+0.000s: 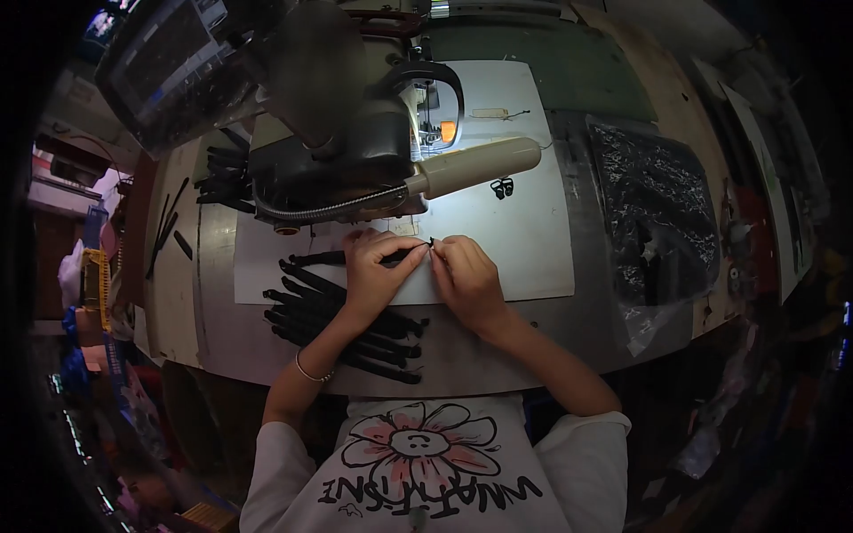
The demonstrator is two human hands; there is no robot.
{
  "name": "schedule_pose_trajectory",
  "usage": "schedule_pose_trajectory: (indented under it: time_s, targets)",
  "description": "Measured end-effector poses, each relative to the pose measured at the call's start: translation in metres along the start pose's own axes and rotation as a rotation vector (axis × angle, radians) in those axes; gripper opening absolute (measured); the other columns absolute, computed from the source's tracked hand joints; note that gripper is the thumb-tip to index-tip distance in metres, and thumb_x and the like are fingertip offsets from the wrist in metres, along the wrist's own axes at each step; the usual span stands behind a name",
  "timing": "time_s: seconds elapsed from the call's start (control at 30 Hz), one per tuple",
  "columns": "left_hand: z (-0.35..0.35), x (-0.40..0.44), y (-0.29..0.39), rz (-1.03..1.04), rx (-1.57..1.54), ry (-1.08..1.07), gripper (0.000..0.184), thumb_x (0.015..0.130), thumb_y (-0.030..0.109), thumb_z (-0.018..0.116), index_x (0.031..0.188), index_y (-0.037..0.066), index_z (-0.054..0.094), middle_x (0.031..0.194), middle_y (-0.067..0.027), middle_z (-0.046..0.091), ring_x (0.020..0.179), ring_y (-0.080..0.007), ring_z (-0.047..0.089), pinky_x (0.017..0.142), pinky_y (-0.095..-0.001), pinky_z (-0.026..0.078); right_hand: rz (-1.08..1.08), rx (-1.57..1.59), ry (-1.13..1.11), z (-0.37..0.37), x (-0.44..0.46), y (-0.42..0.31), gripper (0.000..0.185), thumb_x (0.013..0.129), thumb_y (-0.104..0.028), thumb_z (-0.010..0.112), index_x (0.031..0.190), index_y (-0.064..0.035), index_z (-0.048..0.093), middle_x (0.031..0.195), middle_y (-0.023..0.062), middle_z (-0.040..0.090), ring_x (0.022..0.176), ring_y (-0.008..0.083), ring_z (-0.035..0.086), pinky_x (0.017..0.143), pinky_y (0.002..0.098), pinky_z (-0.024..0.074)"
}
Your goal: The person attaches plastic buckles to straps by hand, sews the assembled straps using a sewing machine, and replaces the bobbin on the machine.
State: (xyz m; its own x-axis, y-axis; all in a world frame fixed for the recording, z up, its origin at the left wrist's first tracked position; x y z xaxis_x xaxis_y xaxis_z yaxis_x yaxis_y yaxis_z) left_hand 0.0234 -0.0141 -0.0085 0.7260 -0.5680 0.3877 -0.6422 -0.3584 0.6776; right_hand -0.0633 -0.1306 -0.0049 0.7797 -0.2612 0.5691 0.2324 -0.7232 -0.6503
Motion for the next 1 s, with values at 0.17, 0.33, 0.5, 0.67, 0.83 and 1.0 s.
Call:
schedule_pose_trajectory:
  time_s: [0.17, 0.33, 0.5, 0.67, 0.83, 1.0]
  targets:
    - [-0.001, -0.001, -0.001, 0.02, -0.02, 0.0, 0.009, 0.07, 0.021, 0.071, 0.075, 0.014, 0.068, 0.072, 0.0031, 0.065, 0.068, -0.0144, 0.053, 0.083, -0.0326, 0.03, 0.028, 0.046, -0.012, 0.003, -0.003, -0.002, 0.013, 0.074, 0.004, 0.061, 0.085, 0.0029, 0.053, 0.08, 0.0144, 0.056, 0.071, 0.0289, 0.057, 0.062, 0.0337, 0.0471]
    - [-0.003, 0.002, 0.0, -0.065, -0.023, -0.039, 0.009, 0.071, 0.018, 0.071, 0.076, 0.011, 0.068, 0.073, 0.0015, 0.065, 0.075, -0.015, 0.055, 0.086, -0.0327, 0.029, 0.082, 0.101, -0.008, 0.004, -0.002, 0.0, 0.01, 0.075, 0.003, 0.061, 0.083, 0.0026, 0.054, 0.079, 0.0135, 0.057, 0.067, 0.0255, 0.058, 0.06, 0.0314, 0.0473]
    - [-0.01, 0.003, -0.008, -0.021, -0.037, -0.052, 0.011, 0.071, 0.021, 0.071, 0.076, 0.012, 0.067, 0.07, 0.0006, 0.063, 0.071, -0.0154, 0.053, 0.085, -0.0345, 0.031, 0.226, 0.172, -0.02, 0.001, -0.002, 0.007, 0.01, 0.077, 0.001, 0.061, 0.084, 0.0021, 0.055, 0.078, 0.0117, 0.057, 0.063, 0.0198, 0.059, 0.059, 0.0279, 0.0476]
    - [-0.008, 0.001, -0.004, -0.001, -0.123, -0.023, 0.009, 0.072, 0.018, 0.07, 0.075, 0.01, 0.067, 0.072, 0.0001, 0.064, 0.072, -0.0165, 0.055, 0.085, -0.0326, 0.034, 0.208, 0.246, -0.052, 0.003, -0.004, 0.009, 0.009, 0.078, 0.002, 0.06, 0.086, 0.0018, 0.056, 0.079, 0.0115, 0.058, 0.066, 0.0192, 0.059, 0.06, 0.0268, 0.0474]
    - [-0.008, 0.001, -0.001, -0.006, -0.213, -0.064, 0.007, 0.071, 0.015, 0.07, 0.072, 0.01, 0.065, 0.07, 0.0001, 0.064, 0.07, -0.0168, 0.055, 0.082, -0.0306, 0.036, 0.195, 0.164, -0.041, -0.001, 0.001, 0.007, 0.009, 0.079, 0.001, 0.058, 0.088, 0.0021, 0.056, 0.08, 0.0122, 0.058, 0.068, 0.0207, 0.059, 0.062, 0.0277, 0.0476]
    - [-0.002, -0.004, -0.001, 0.014, -0.109, -0.007, 0.008, 0.07, 0.013, 0.07, 0.075, 0.01, 0.065, 0.074, -0.0005, 0.064, 0.074, -0.0172, 0.056, 0.083, -0.0314, 0.037, 0.202, 0.18, -0.037, 0.001, -0.004, 0.004, 0.008, 0.082, -0.002, 0.057, 0.088, 0.0025, 0.056, 0.081, 0.0108, 0.059, 0.069, 0.0171, 0.058, 0.063, 0.0252, 0.0462]
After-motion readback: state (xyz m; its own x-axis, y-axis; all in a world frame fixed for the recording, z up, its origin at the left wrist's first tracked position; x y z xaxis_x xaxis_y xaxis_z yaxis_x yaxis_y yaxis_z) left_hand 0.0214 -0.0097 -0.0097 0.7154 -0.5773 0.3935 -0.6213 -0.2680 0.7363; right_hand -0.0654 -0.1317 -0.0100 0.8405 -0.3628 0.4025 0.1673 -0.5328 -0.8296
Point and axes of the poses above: each hand's wrist, its own x-axis towards the middle knuckle, its own z-axis out of the palm, y = z × x, the point moved 4 cm from there along x, towards the middle knuckle
